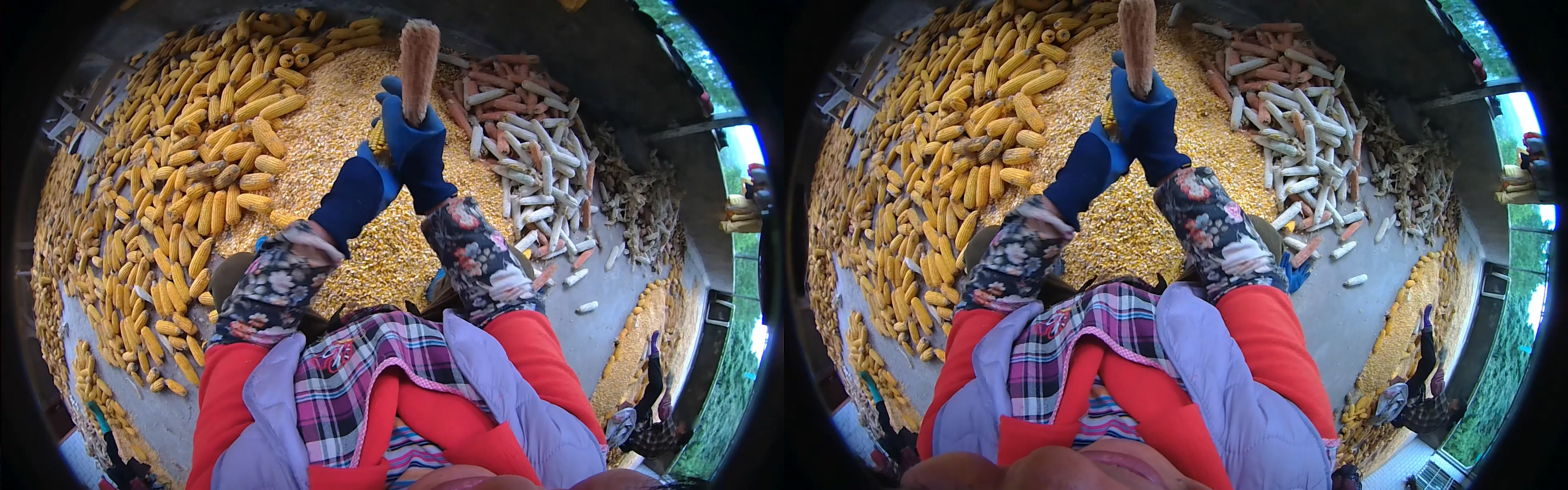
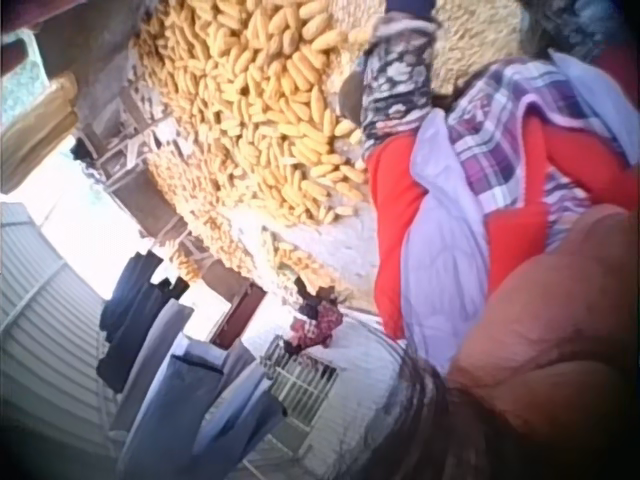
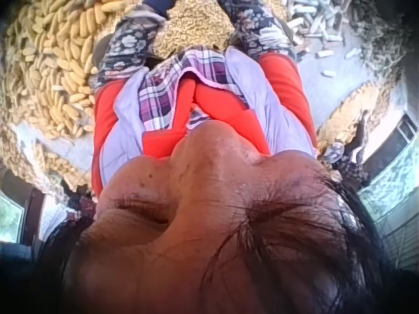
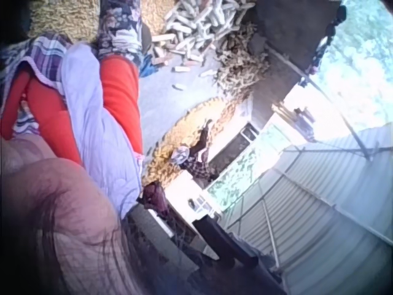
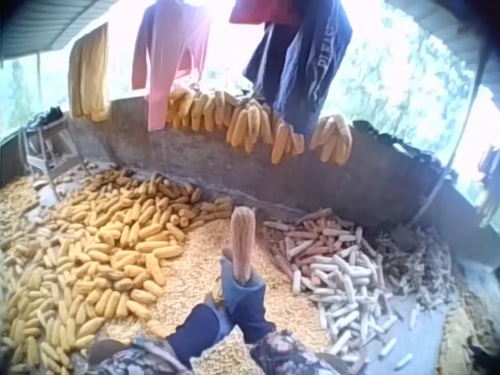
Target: The person sits among piles of corn and uses a handheld corn sheller to remove kernels from cobs one by one. Kernels fall into a central pile while stripped cobs are tossed aside.
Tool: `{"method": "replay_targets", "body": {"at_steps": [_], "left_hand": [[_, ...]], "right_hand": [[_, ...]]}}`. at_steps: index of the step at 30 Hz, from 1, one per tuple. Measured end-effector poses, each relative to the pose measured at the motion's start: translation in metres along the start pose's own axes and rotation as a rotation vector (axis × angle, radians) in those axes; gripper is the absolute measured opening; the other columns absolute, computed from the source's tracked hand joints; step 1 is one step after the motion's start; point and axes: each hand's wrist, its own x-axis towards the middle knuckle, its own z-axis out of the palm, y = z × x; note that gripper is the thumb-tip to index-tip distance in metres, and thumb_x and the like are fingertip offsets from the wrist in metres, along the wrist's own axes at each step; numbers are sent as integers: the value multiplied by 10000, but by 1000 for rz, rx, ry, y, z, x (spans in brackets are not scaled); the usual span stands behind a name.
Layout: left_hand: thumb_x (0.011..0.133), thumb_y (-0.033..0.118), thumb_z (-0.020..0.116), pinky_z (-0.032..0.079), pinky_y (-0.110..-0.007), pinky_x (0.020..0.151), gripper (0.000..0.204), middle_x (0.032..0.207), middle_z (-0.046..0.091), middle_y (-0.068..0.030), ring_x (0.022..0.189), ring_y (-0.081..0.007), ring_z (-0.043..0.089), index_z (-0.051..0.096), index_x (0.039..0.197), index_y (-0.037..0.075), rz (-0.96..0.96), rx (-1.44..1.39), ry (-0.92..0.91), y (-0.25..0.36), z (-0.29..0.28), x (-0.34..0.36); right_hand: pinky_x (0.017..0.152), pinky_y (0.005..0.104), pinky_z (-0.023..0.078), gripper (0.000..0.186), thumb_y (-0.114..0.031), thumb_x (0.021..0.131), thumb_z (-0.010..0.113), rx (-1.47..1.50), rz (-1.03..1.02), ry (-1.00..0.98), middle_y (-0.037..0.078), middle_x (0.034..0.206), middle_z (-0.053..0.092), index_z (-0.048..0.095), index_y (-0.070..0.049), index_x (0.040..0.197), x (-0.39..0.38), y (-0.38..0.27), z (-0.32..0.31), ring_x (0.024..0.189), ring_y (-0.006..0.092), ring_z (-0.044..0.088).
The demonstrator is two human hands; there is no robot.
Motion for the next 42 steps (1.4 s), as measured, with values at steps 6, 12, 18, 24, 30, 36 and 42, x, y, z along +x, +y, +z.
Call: {"method": "replay_targets", "body": {"at_steps": [6,12,18,24,30,36,42], "left_hand": [[906,205,751,516,-315,538,321,775,639,-43,616,-171,648,614,1145,40,-65,581,-107,42,20,-36],[905,257,754,581,-401,756,516,957,740,-175,877,-324,745,561,1316,11,658,1525,340,22,-7,-10],[917,301,714,542,-429,625,500,896,709,-145,728,-318,699,558,1312,37,486,1219,65,-2,-22,3],[917,281,733,481,-274,578,278,749,616,-10,613,-112,599,641,1053,57,-62,644,-237,56,13,-48],[948,282,700,432,-268,561,303,727,586,1,603,-100,555,651,1114,33,-52,707,-243,70,18,-58],[952,349,694,516,-369,614,388,806,676,-112,668,-257,666,630,1182,43,147,1191,-100,29,-11,-41],[941,282,695,565,-488,745,381,1001,709,-267,904,-442,695,621,1220,34,614,1834,64,23,-20,-34]], "right_hand": [[831,338,573,425,-272,1028,648,98,163,-132,150,1125,741,610,-1,1353,25,-31,-28,1003,219,719],[954,385,542,436,-294,1018,648,220,194,-222,152,1192,711,621,7,1333,25,-42,-25,1087,237,689],[713,338,565,273,-226,964,699,63,225,75,100,970,731,706,14,1094,18,-6,-8,825,199,723],[792,336,568,369,-289,988,683,31,268,-156,131,1040,732,694,38,1157,35,-44,-33,902,228,729],[840,281,551,313,-234,1003,681,-155,55,-506,69,1125,733,712,-42,1249,37,-61,-50,1017,134,685],[667,303,562,355,-354,919,777,-393,258,-368,60,851,742,755,-6,980,21,-30,-44,760,129,702],[771,333,593,475,-432,922,732,-187,501,-236,137,928,766,731,30,1034,21,-17,-46,833,196,741]]}}
